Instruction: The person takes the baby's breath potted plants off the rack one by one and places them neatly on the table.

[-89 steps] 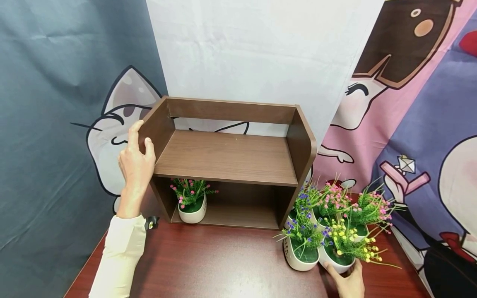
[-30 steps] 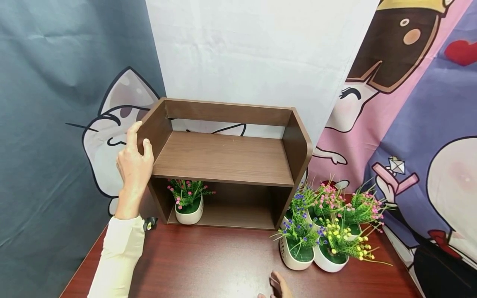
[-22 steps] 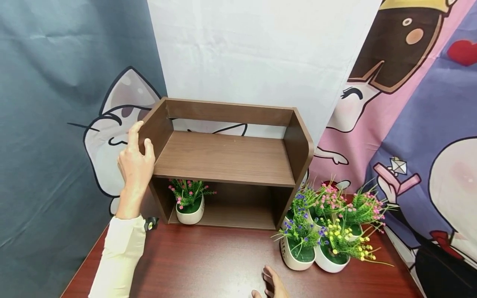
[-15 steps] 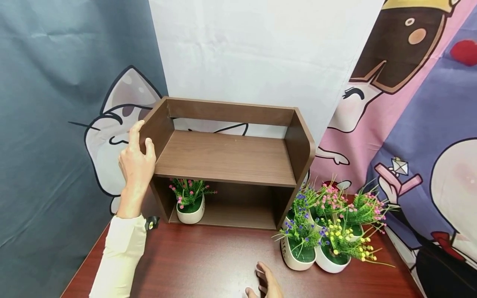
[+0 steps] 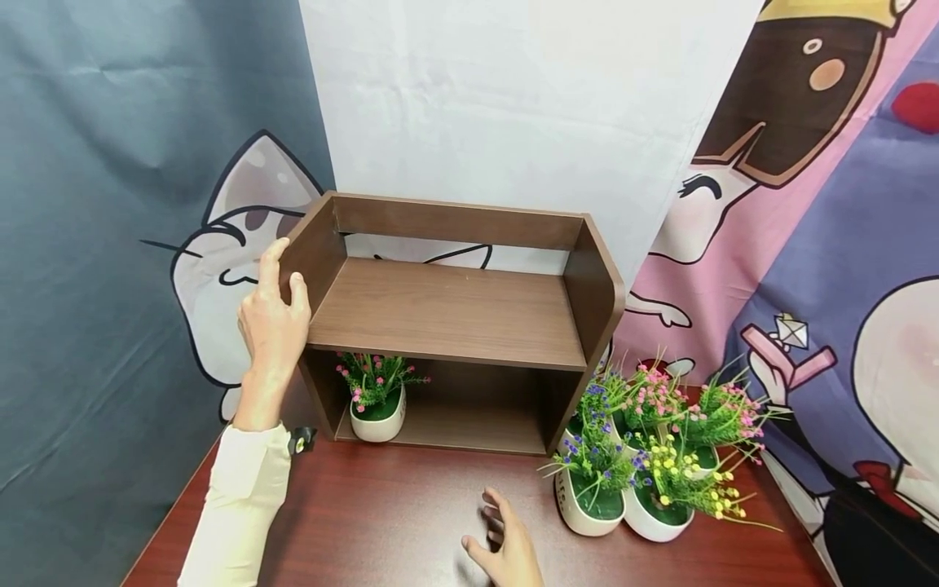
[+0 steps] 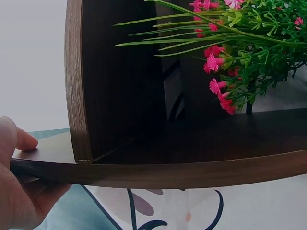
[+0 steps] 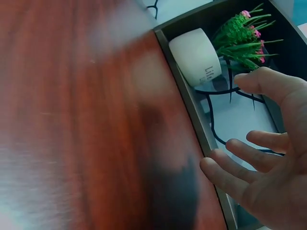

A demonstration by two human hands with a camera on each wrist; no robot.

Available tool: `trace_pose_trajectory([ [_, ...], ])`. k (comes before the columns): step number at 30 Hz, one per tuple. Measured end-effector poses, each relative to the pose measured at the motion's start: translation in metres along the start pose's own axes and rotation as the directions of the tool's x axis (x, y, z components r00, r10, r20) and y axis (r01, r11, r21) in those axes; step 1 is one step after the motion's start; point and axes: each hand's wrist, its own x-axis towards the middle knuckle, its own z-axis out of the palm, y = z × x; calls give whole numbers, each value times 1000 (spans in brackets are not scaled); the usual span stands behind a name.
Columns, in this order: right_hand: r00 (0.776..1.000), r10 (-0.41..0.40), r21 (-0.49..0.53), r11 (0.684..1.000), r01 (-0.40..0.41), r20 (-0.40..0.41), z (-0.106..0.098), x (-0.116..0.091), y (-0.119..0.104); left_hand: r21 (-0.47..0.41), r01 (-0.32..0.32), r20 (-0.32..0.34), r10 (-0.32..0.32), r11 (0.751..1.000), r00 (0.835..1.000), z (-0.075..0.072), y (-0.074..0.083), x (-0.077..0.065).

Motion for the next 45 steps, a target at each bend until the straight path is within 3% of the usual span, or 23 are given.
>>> trace_pose_trajectory([
  [5, 1000, 16, -3, 1000, -16, -19, 2, 10, -8, 0, 5, 16, -5, 1000, 1000, -1, -1, 0],
  [12, 1000, -18, -1, 1000, 18, 22, 6, 21, -47, -10, 14, 34, -14, 1000, 999, -2, 1, 1],
  [16, 999, -19, -11, 1000, 20, 43, 8, 28, -57, -16, 14, 46, -13, 1000, 999, -3, 2, 1],
  [19, 998, -11, -17, 1000, 12, 58, 10, 35, -56, -19, 12, 45, -11, 1000, 999, -4, 2, 1],
  [26, 994, -39, -58, 997, 45, 98, 27, 54, -13, -5, 11, 38, -11, 1000, 999, -1, -1, 2],
  [35, 991, -95, -73, 992, 101, 91, 55, 77, -18, -16, 11, 41, -10, 1000, 999, -1, 0, 2],
  [45, 996, -84, -85, 993, 81, -42, 89, 103, -23, -6, 16, 45, -16, 1000, 999, -2, 0, 2],
])
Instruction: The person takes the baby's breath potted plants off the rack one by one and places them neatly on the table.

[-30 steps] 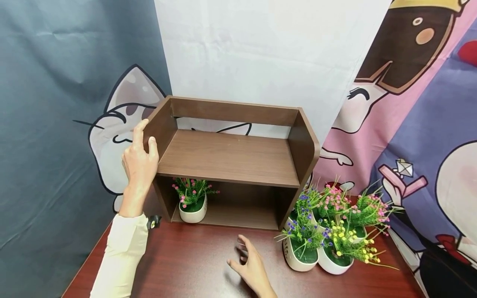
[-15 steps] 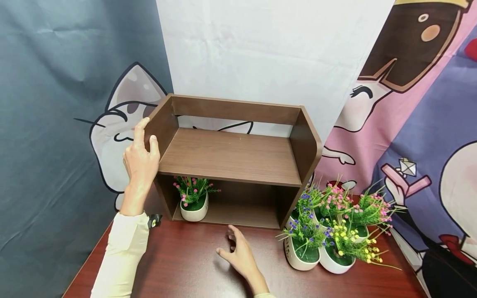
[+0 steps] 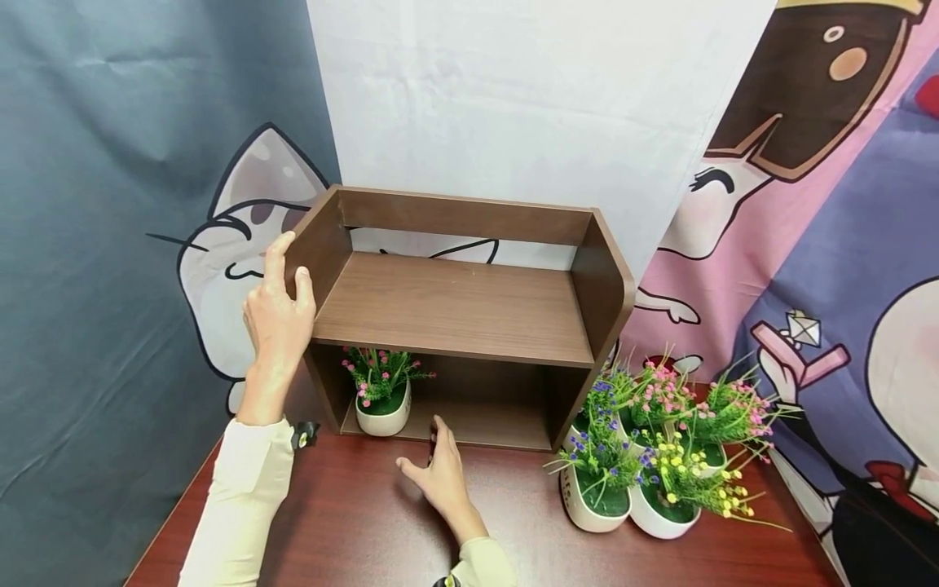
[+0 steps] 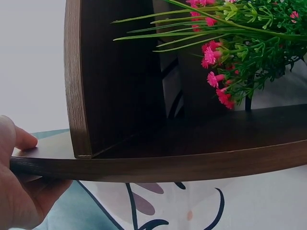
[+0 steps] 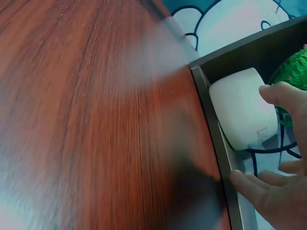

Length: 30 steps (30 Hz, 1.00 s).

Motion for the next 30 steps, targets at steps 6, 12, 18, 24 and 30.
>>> trace_pose_trajectory([
  [6, 998, 48, -9, 999, -48, -46, 11, 10, -2, -3, -2, -2, 2, 1000, 1000, 1, 1, 0],
  [12, 998, 63, -112, 992, -62, 7, 17, 14, -4, -5, 3, 13, -3, 1000, 1000, 0, 2, -1],
  [18, 998, 67, -136, 988, -68, -13, 25, 23, -3, 5, 5, 10, -5, 1000, 1000, 2, 1, -2],
  [24, 994, 84, -122, 988, -93, -74, 33, 34, -8, 12, -3, -6, 3, 1000, 1000, 3, 0, -1],
  [30, 994, 66, -123, 989, -77, -92, 45, 39, -13, 17, -8, -5, 8, 1000, 1000, 2, -1, 0],
])
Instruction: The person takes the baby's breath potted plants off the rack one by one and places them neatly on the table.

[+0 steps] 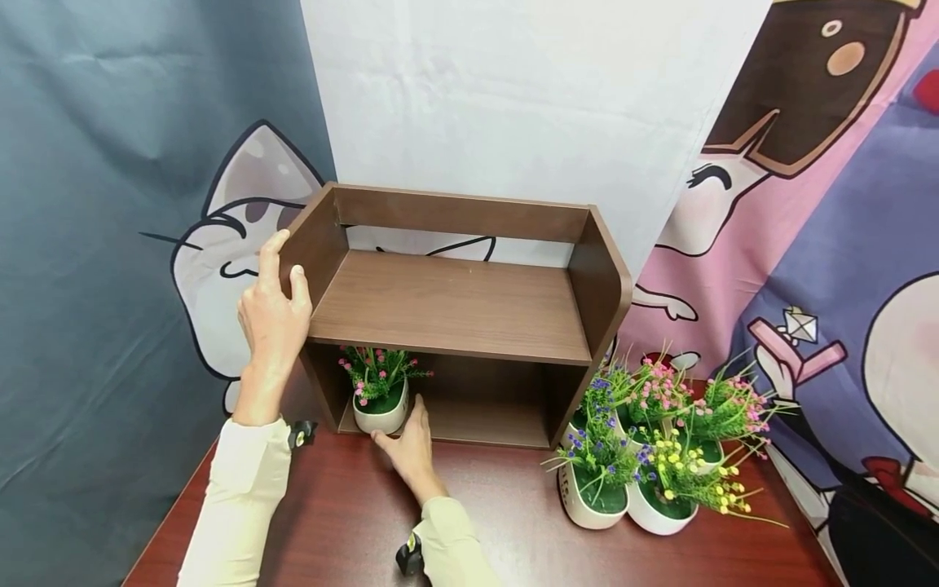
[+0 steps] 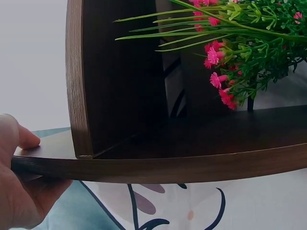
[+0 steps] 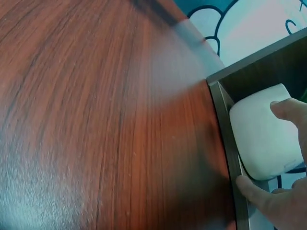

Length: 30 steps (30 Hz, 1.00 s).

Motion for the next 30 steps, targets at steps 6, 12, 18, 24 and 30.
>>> trace_pose_trajectory([
  [6, 1000, -6, -26, 1000, 5, -30, 9, -2, -3, 1, 5, 15, -5, 1000, 1000, -2, 0, -1],
  [12, 999, 2, -29, 1000, -4, -46, 10, 4, -5, -3, 2, 8, -2, 1000, 1000, -1, 0, 1],
  [18, 999, 1, 24, 1000, 1, -50, 14, 11, -10, 6, -6, -9, 6, 1000, 1000, -2, -3, 2],
  [24, 996, 48, 13, 999, -47, -73, 19, 13, -14, 1, -11, -9, 11, 1000, 1000, -2, -3, 2],
  [30, 992, 82, -19, 996, -84, -93, 22, 13, -17, 2, -9, -9, 9, 1000, 1000, 0, -2, 2],
])
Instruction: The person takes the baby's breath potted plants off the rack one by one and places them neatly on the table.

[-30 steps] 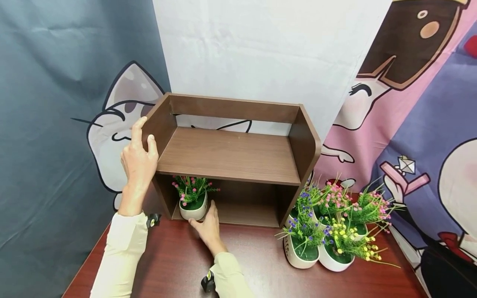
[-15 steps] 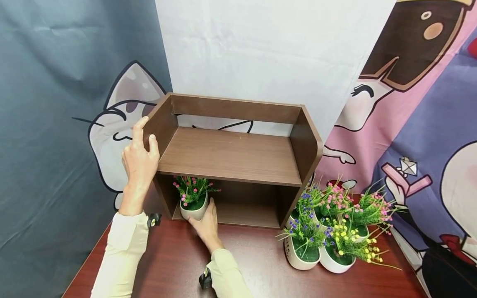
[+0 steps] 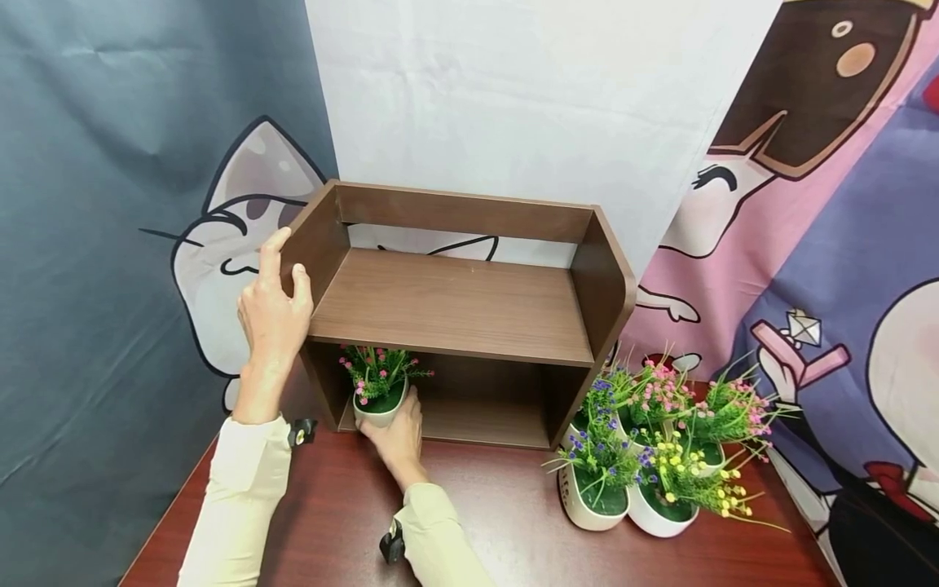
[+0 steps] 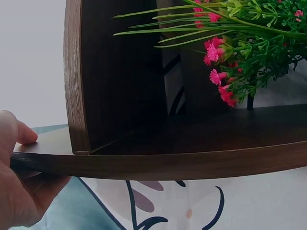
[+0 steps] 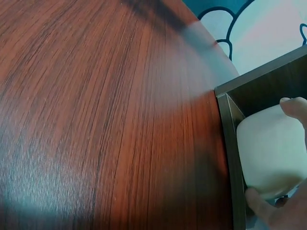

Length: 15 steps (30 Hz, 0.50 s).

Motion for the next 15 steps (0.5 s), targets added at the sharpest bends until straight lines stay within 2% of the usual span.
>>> trace_pose_trajectory([
  [4, 1000, 20, -10, 1000, -20, -6, 1, -1, -2, 1, -3, -1, 3, 1000, 1000, 0, 0, 0],
  [15, 1000, -9, -55, 998, 9, -12, 3, 0, 0, -2, 0, 3, 0, 1000, 1000, 0, 1, -1],
])
